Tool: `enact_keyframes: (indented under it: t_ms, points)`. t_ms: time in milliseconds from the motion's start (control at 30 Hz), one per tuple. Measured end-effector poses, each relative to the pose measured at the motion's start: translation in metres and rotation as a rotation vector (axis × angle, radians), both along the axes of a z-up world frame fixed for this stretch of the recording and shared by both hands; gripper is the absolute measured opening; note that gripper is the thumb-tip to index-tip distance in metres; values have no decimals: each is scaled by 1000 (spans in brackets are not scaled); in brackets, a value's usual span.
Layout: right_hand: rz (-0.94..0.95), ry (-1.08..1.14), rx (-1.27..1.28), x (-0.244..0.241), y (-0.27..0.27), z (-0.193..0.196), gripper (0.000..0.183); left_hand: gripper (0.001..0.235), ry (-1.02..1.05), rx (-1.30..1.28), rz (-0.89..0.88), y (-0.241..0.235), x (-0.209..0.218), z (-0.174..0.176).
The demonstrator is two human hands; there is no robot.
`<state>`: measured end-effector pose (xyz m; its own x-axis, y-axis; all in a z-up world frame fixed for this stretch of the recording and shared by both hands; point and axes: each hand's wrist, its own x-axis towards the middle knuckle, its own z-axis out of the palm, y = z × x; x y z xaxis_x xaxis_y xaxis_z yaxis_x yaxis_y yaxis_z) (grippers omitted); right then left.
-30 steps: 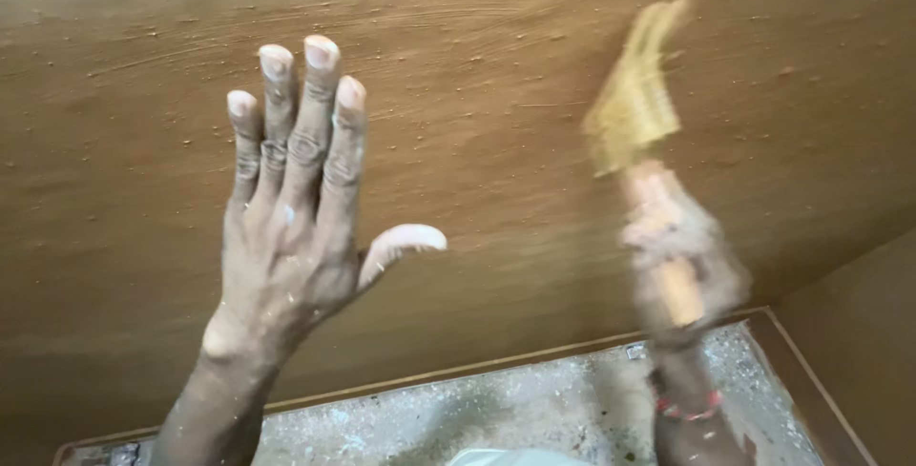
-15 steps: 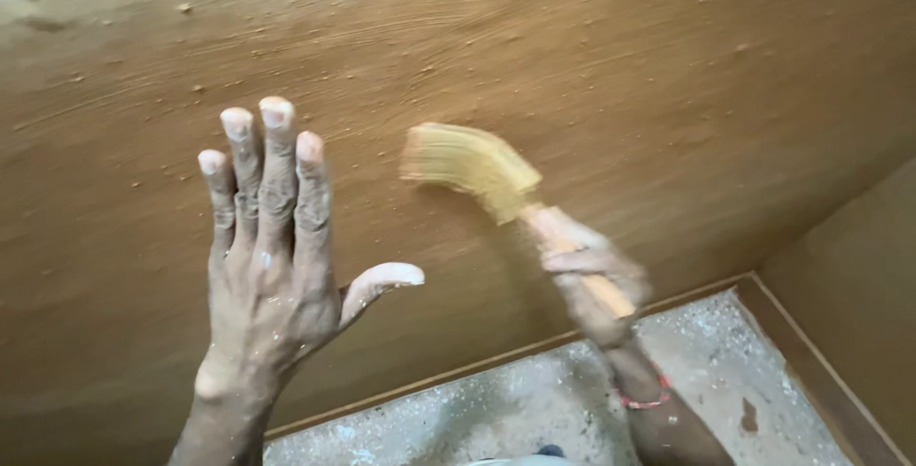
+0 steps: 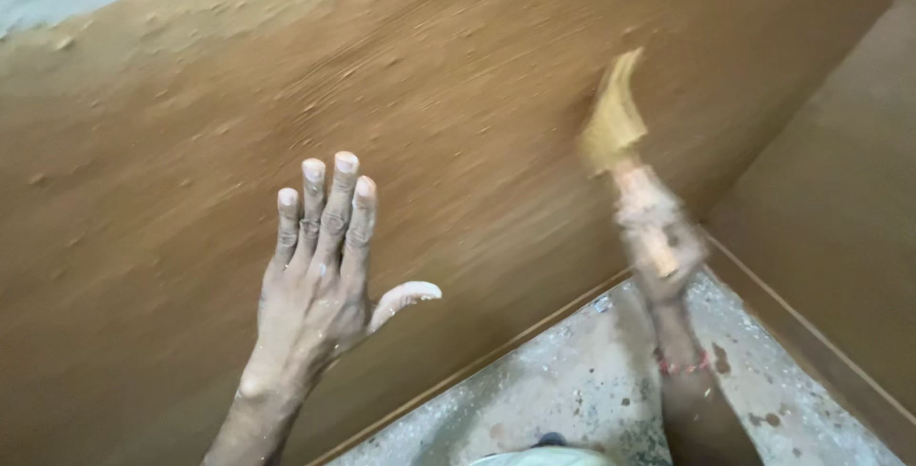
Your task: The person uses a paintbrush to apply brown paint to a wall. The left hand rests against the wall for support while the right hand moves the brush in horizontal strokes across the surface.
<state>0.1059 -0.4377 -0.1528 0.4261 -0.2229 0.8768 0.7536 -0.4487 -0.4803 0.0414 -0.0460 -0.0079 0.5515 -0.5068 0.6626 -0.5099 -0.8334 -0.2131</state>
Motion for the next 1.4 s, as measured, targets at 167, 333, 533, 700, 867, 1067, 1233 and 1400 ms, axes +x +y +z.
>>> enact_keyframes:
  t_ms: [167, 333, 533, 700, 867, 1067, 1233, 1400]
  points:
    - [574, 97, -127, -42, 42, -36, 5, 125, -55, 10, -118, -31, 21, 3]
    - [540, 219, -30, -27, 25, -68, 3, 125, -48, 10, -152, -52, 38, 4]
    - [83, 75, 275, 15, -81, -81, 3, 127, -7, -6, -129, -62, 46, -2]
    - [-237, 1, 347, 44, -143, -77, 8, 128, 3, -37, -100, -68, 49, 5]
    - [55, 107, 301, 48, -100, -91, 13, 131, 36, -24, -121, -89, 59, 10]
    - [637, 269, 40, -20, -41, -105, 10, 128, 12, -13, -128, -122, 72, 16]
    - [672, 293, -13, -8, -70, -90, 8, 131, 34, -46, -122, -155, 77, 16]
    - [150, 76, 108, 45, -169, -63, 5, 130, -10, -66, -73, -185, 75, 22]
